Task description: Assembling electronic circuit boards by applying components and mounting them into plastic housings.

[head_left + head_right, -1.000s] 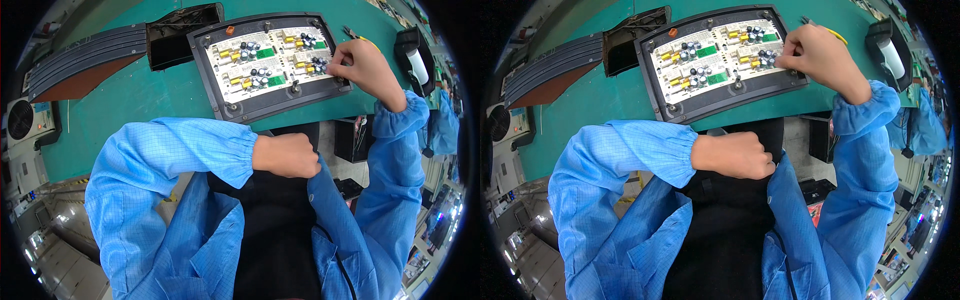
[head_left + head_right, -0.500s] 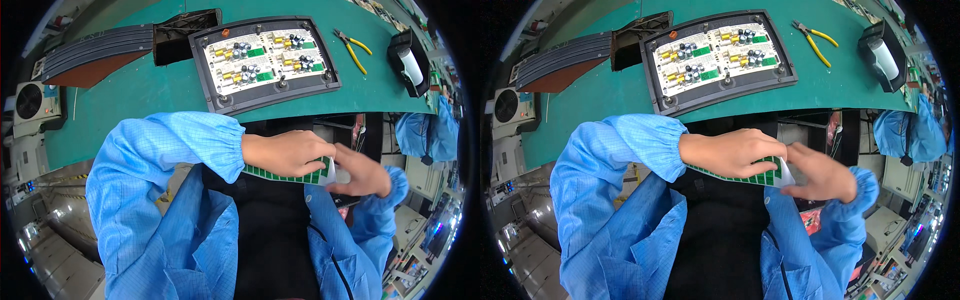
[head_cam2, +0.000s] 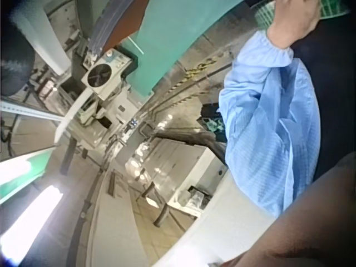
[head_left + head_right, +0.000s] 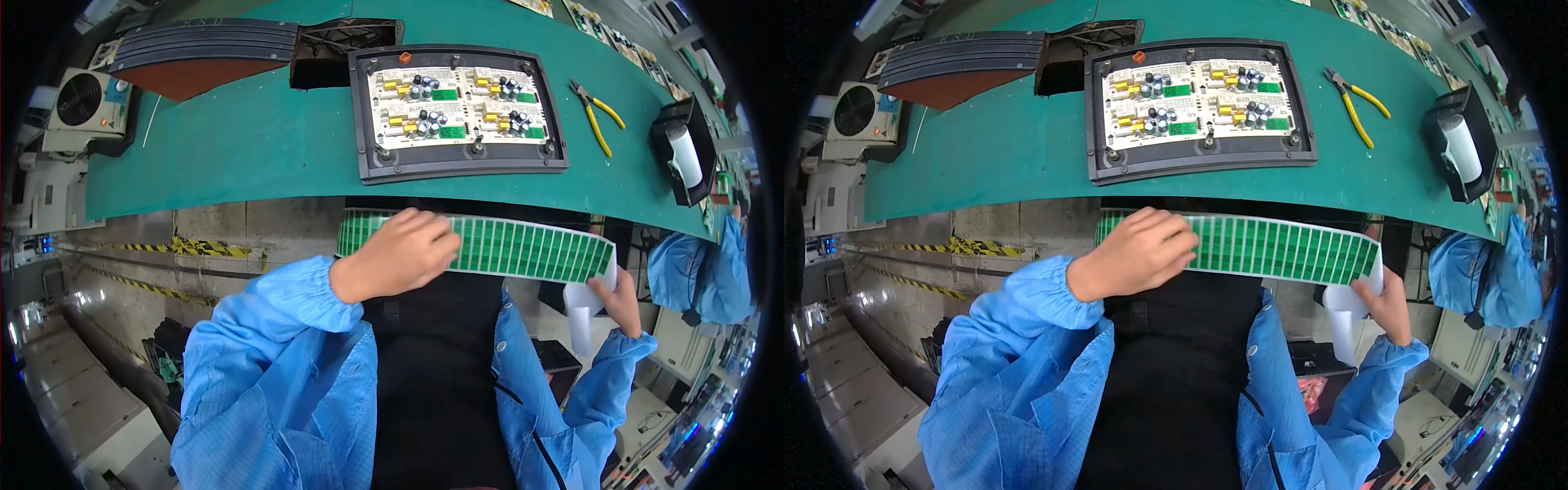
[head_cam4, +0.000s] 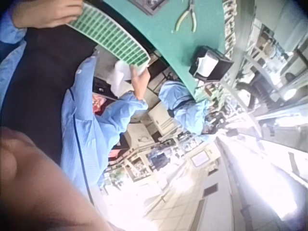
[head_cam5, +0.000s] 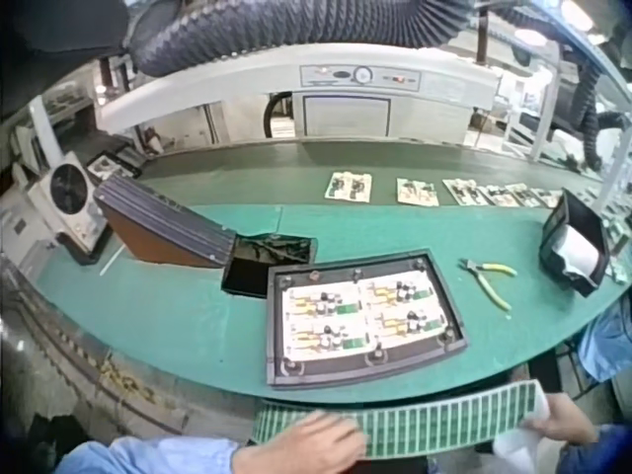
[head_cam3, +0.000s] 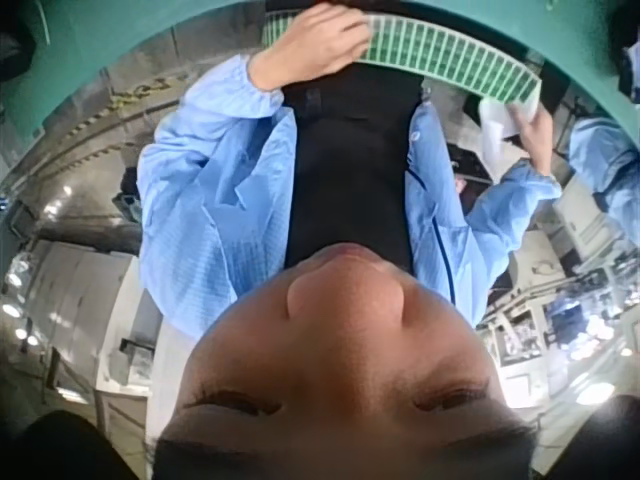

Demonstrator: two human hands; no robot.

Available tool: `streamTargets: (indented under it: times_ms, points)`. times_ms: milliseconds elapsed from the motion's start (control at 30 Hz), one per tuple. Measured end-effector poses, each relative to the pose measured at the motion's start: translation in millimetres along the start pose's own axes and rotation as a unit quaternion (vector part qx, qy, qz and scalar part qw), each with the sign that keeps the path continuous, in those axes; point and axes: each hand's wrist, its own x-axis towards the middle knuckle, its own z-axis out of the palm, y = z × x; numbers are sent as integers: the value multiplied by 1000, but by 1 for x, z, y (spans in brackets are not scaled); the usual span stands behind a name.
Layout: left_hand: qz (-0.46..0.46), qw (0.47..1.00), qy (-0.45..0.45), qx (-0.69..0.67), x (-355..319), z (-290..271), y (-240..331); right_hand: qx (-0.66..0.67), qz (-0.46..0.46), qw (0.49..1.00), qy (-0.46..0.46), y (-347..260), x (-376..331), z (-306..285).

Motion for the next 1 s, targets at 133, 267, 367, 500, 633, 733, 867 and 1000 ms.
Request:
streamTargets:
  times_ms: [133, 267, 367, 500, 633, 733, 867, 1000]
  points:
    - [-166, 973, -135, 89, -45, 4, -16, -401, -93, 898, 156, 43, 2, 8]
    - [-189, 966, -136, 114, -67, 5, -13, -271, -97, 947, 141, -79, 15, 29]
    - [-172, 969, -164, 74, -56, -7, -4, -264, -260, 919, 132, -147, 25, 47]
    - [-81, 996, -29, 6, -5, -57, 21, -242, -449, 846, 157, -215, 56, 74]
    - [-61, 981, 82, 163, 25, -91, 12, -272, -485, 817, 151, -231, 98, 94]
    - [-82, 973, 76, 202, 28, -99, 0, -294, -489, 814, 109, -230, 118, 100]
    - [-87, 970, 89, 208, 29, -101, -6, -280, -503, 808, 128, -231, 118, 101]
    - [-99, 972, 85, 194, 20, -107, -25, -285, -480, 826, 85, -233, 118, 103]
